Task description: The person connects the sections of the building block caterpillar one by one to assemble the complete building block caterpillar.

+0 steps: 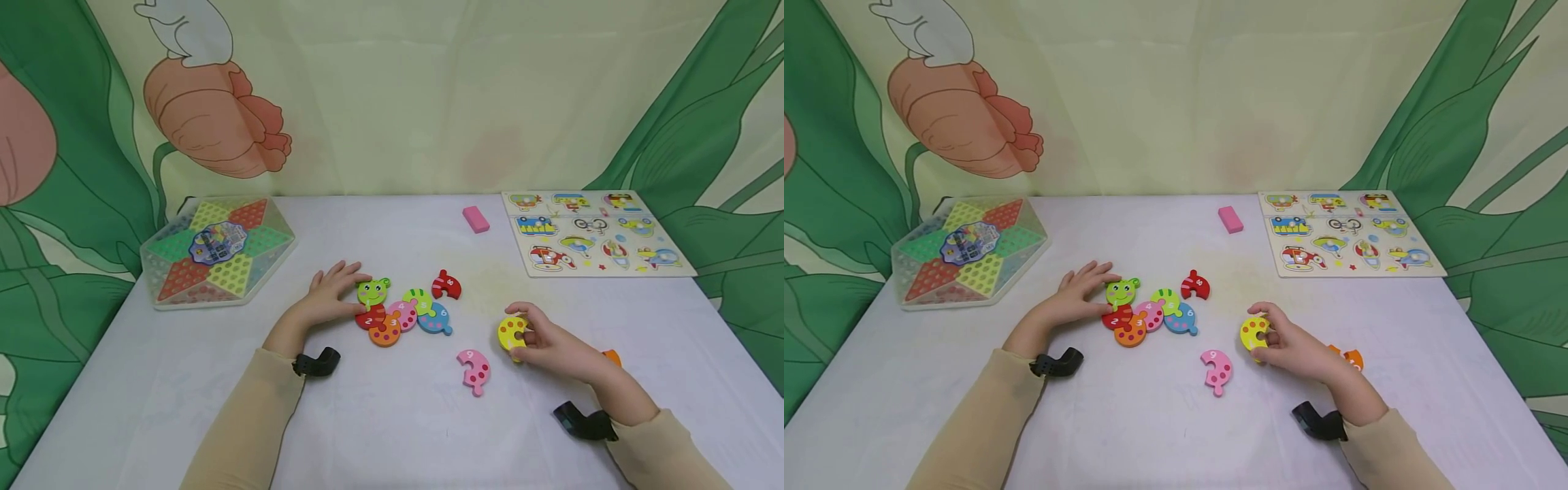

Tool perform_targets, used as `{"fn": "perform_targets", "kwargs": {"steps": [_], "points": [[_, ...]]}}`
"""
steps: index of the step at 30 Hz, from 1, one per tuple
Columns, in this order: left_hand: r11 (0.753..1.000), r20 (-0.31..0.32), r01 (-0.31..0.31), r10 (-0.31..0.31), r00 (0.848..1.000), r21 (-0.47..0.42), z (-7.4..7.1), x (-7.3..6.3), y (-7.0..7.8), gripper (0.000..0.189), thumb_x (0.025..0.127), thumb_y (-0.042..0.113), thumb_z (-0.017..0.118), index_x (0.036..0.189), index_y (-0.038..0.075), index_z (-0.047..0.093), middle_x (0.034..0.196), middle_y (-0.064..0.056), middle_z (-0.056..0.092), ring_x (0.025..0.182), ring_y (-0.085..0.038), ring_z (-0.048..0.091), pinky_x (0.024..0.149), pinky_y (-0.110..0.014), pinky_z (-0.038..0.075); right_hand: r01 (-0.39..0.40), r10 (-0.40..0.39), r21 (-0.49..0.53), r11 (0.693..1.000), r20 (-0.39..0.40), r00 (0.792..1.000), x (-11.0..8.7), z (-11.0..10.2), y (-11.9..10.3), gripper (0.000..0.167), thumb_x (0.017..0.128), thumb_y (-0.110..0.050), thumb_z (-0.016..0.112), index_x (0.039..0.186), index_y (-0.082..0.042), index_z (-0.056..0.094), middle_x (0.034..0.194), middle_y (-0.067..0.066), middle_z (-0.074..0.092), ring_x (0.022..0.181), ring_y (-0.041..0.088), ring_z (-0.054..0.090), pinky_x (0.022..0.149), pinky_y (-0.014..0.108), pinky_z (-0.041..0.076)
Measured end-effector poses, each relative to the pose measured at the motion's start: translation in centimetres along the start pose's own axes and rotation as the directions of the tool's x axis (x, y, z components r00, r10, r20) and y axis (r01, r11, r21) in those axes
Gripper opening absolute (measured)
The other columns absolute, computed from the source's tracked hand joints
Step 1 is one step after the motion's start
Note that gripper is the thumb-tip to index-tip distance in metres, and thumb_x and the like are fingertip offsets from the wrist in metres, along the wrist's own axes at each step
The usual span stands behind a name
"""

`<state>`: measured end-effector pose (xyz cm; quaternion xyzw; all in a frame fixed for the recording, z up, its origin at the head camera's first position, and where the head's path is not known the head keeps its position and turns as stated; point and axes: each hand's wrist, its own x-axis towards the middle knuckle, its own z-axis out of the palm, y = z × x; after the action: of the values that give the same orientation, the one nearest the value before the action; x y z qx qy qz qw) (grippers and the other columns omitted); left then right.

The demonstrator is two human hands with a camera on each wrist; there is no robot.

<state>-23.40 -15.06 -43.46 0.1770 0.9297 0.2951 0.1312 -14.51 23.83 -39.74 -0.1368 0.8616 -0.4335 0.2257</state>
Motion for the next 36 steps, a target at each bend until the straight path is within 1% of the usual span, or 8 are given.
{"fn": "perform_targets", "kwargs": {"steps": [3,7,9,16,21,27,30,36], "points": [[1.000,0.000,-0.001,0.001,1.000,-0.004,0.0,0.0,0.0,0.057,0.078,0.038,0.064,0.130,0.027,0.046,0.152,0.000,0.020,0.142,-0.025,0.000,0.108,-0.056,-0.009,0.011,-0.011,0.011,1.000,0.001,1.000,0.3,0.1,-0.2,0.062,0.082,-0.011,0.065,0.127,-0.005,0.023,0.109,0.017,0.046,0.085,0.019,0.055,0.068,0.017,0.048],[1.000,0.000,0.001,-0.001,1.000,-0.006,-0.1,-0.1,0.1,0.056,0.078,0.037,0.063,0.130,0.026,0.047,0.152,0.000,0.020,0.142,-0.025,0.000,0.109,-0.056,-0.008,0.016,-0.018,-0.037,0.999,-0.034,0.999,0.7,0.2,-0.6,0.054,0.082,-0.008,0.061,0.130,-0.012,0.035,0.122,0.014,0.045,0.105,0.028,0.047,0.074,0.020,0.050],[1.000,0.000,0.001,-0.001,1.000,-0.006,-0.1,-0.1,0.1,0.056,0.078,0.037,0.063,0.130,0.026,0.046,0.152,0.000,0.020,0.142,-0.025,0.000,0.109,-0.056,-0.008,0.033,-0.036,-0.067,0.997,-0.049,0.998,1.0,0.3,-0.9,0.055,0.083,-0.008,0.059,0.133,-0.016,0.038,0.124,0.012,0.047,0.108,0.028,0.045,0.074,0.021,0.049],[1.000,0.001,0.000,0.000,1.000,-0.010,-0.1,-0.1,0.2,0.057,0.078,0.037,0.064,0.130,0.026,0.046,0.152,-0.001,0.020,0.142,-0.026,0.000,0.108,-0.056,-0.008,0.076,-0.077,-0.030,0.997,-0.030,0.997,2.0,0.3,-2.2,0.055,0.084,-0.008,0.058,0.135,-0.006,0.036,0.094,0.009,0.058,0.073,0.014,0.050,0.060,0.020,0.045],[1.000,0.001,-0.020,0.020,1.000,-0.017,-0.2,-0.2,0.1,0.056,0.078,0.037,0.063,0.130,0.026,0.046,0.152,-0.001,0.020,0.142,-0.026,0.000,0.108,-0.057,-0.009,0.076,-0.075,0.005,0.997,-0.021,0.997,2.6,0.6,-3.0,0.050,0.085,-0.008,0.058,0.130,-0.006,0.038,0.092,0.011,0.057,0.068,0.015,0.051,0.060,0.020,0.045],[0.999,-0.001,-0.034,0.034,0.999,-0.025,-0.2,-0.3,0.0,0.056,0.078,0.038,0.063,0.130,0.025,0.047,0.152,-0.001,0.021,0.142,-0.025,0.001,0.108,-0.056,-0.009,0.120,-0.118,0.026,0.992,-0.056,0.991,3.1,1.1,-3.5,0.031,0.087,-0.004,0.054,0.117,-0.005,0.047,0.113,0.014,0.053,0.092,0.022,0.053,0.072,0.017,0.050],[0.999,0.001,-0.031,0.031,1.000,-0.019,-0.2,-0.3,0.0,0.056,0.078,0.038,0.063,0.130,0.025,0.046,0.152,-0.001,0.021,0.142,-0.025,0.001,0.108,-0.056,-0.008,0.143,-0.142,-0.001,0.990,-0.082,0.986,3.4,1.3,-3.7,0.024,0.088,-0.002,0.051,0.112,-0.005,0.053,0.115,0.013,0.052,0.096,0.023,0.050,0.076,0.016,0.049],[1.000,0.002,-0.023,0.023,1.000,-0.008,-0.2,-0.2,0.1,0.056,0.078,0.038,0.062,0.130,0.026,0.046,0.152,-0.001,0.021,0.142,-0.025,0.001,0.108,-0.057,-0.008,0.156,-0.163,-0.084,0.984,-0.076,0.984,4.1,1.7,-3.9,0.033,0.091,-0.007,0.048,0.123,-0.010,0.053,0.125,0.011,0.053,0.106,0.024,0.049,0.083,0.026,0.050]]}}
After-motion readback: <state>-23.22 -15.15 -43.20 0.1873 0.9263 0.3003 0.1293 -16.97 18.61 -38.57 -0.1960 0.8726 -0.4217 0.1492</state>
